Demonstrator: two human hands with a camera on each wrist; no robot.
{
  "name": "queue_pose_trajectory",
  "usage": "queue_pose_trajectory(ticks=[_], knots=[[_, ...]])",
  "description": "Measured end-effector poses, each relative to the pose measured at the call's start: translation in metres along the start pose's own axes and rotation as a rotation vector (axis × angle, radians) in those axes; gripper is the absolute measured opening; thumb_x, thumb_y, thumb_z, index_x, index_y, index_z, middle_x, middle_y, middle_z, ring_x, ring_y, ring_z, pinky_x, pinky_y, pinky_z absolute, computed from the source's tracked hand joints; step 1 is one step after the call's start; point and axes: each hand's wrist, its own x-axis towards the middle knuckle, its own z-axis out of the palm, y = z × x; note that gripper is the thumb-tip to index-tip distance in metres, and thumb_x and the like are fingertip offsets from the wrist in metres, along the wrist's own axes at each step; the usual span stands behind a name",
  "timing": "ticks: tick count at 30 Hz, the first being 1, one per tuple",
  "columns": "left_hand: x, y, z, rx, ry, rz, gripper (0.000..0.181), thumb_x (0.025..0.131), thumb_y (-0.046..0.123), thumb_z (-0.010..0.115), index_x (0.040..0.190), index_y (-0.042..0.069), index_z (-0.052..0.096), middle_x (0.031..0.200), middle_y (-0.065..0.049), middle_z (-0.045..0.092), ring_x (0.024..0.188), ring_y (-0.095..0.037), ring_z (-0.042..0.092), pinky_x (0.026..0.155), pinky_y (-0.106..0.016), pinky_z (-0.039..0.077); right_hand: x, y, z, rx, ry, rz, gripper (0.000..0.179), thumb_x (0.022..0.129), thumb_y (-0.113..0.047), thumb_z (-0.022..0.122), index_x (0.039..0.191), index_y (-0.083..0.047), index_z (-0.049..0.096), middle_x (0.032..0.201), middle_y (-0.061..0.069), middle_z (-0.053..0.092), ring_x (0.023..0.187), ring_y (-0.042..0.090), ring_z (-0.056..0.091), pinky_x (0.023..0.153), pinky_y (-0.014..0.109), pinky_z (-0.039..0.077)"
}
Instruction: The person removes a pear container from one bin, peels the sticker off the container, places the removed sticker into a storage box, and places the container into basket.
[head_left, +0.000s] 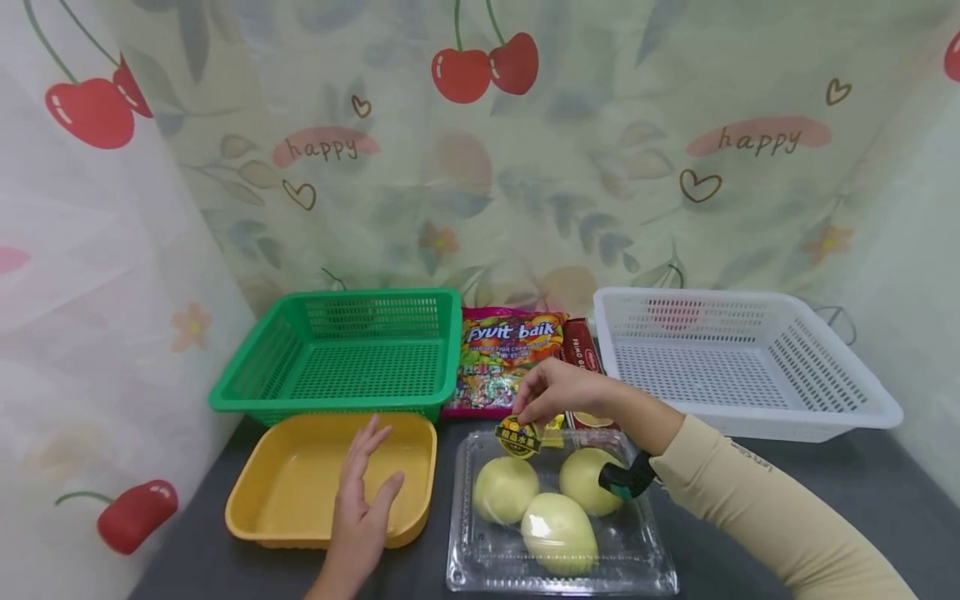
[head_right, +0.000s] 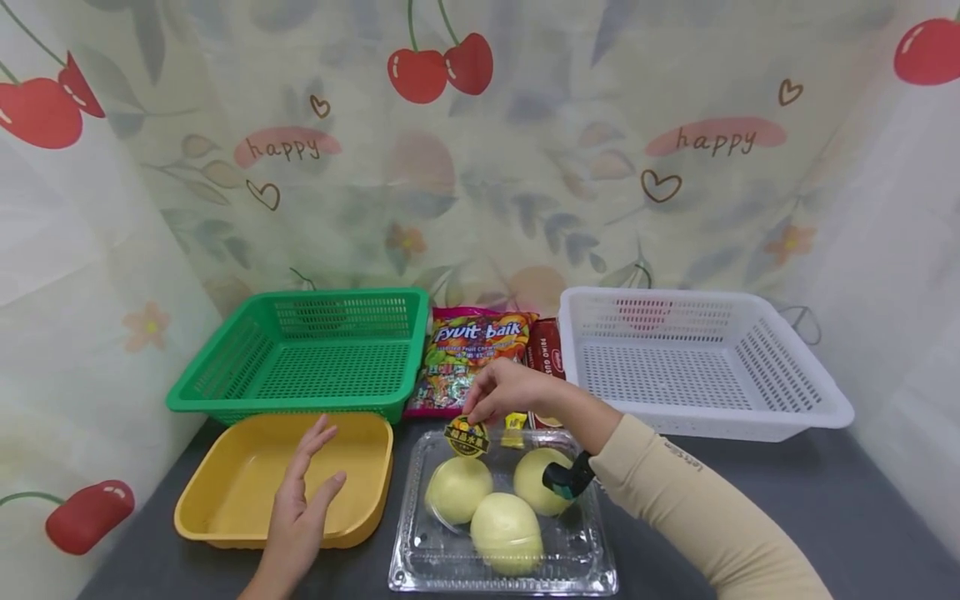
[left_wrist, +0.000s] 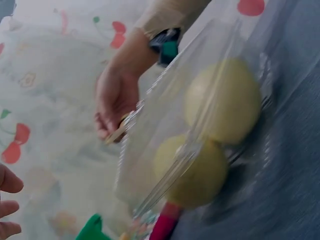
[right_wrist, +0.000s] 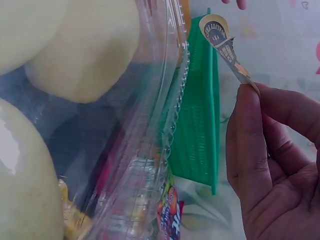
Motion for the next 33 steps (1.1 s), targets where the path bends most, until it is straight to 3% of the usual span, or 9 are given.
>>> queue_pose_trajectory(ticks=[6,14,17,20,23,25,28,33], knots=[[0.013,-0.005,-0.032,0.051,0.028,-0.059,0.044,0.091,0.004,0.054,0.135,0.007,0.044,0.150,-0.012,0.031,0.142,-0.029,0.016,0.111,-0.060,0.014,0.003,-0.001,-0.002,0.007,0.006,-0.010,0.010,0.083,-0.004,0.066,0.091,0.002,0.067,0.077,0.001,0.069,0.068,0.013,0.064,0.069,0.032,0.057],[0.028,-0.015,-0.079,0.085,0.230,-0.204,0.047,0.096,0.014,0.049,0.142,0.010,0.038,0.148,-0.008,0.036,0.140,-0.016,0.023,0.115,-0.045,0.017,0.008,-0.002,-0.001,0.024,0.027,-0.007,0.011,0.083,-0.005,0.067,0.091,0.002,0.068,0.078,0.001,0.070,0.067,0.011,0.064,0.067,0.028,0.056],[0.034,-0.022,-0.095,0.114,0.287,-0.228,0.045,0.097,0.015,0.048,0.141,0.012,0.039,0.145,-0.005,0.040,0.137,-0.009,0.028,0.113,-0.026,0.024,0.009,-0.004,0.001,0.026,0.028,-0.012,0.011,0.083,-0.005,0.067,0.092,0.002,0.067,0.078,0.000,0.069,0.068,0.011,0.065,0.067,0.028,0.057],[0.038,-0.030,-0.110,0.090,0.355,-0.238,0.043,0.096,0.013,0.048,0.139,0.012,0.041,0.137,0.003,0.047,0.130,-0.005,0.035,0.099,-0.007,0.034,0.011,-0.005,0.003,0.022,0.027,-0.019,0.011,0.083,-0.005,0.066,0.092,0.002,0.067,0.078,0.000,0.069,0.069,0.011,0.065,0.068,0.028,0.057],[0.039,-0.038,-0.124,0.061,0.400,-0.273,0.042,0.097,0.015,0.046,0.139,0.013,0.041,0.131,0.009,0.050,0.130,-0.006,0.038,0.093,-0.002,0.036,0.012,-0.005,0.005,0.023,0.025,-0.024,0.011,0.084,-0.005,0.066,0.092,0.002,0.067,0.078,0.000,0.069,0.070,0.011,0.065,0.069,0.029,0.057],[0.039,-0.043,-0.133,0.047,0.397,-0.313,0.043,0.097,0.018,0.047,0.139,0.014,0.041,0.130,0.012,0.050,0.131,-0.007,0.036,0.095,-0.002,0.034,0.013,-0.005,0.005,0.026,0.022,-0.024,0.011,0.084,-0.005,0.066,0.093,0.002,0.067,0.079,0.000,0.069,0.071,0.011,0.065,0.070,0.030,0.057],[0.039,-0.051,-0.140,0.100,0.367,-0.345,0.043,0.097,0.022,0.047,0.139,0.014,0.042,0.129,0.014,0.049,0.128,-0.004,0.037,0.097,-0.001,0.031,0.014,-0.007,0.007,0.034,0.018,-0.024,0.011,0.084,-0.005,0.065,0.093,0.002,0.067,0.080,0.001,0.069,0.072,0.012,0.065,0.071,0.031,0.057],[0.038,-0.064,-0.146,0.061,0.344,-0.286,0.039,0.095,0.013,0.050,0.133,0.005,0.048,0.114,0.023,0.054,0.114,0.007,0.044,0.090,-0.001,0.036,0.018,-0.011,0.010,0.055,0.004,-0.030,0.010,0.085,-0.004,0.065,0.092,0.003,0.067,0.079,0.000,0.068,0.072,0.012,0.065,0.072,0.031,0.057]])
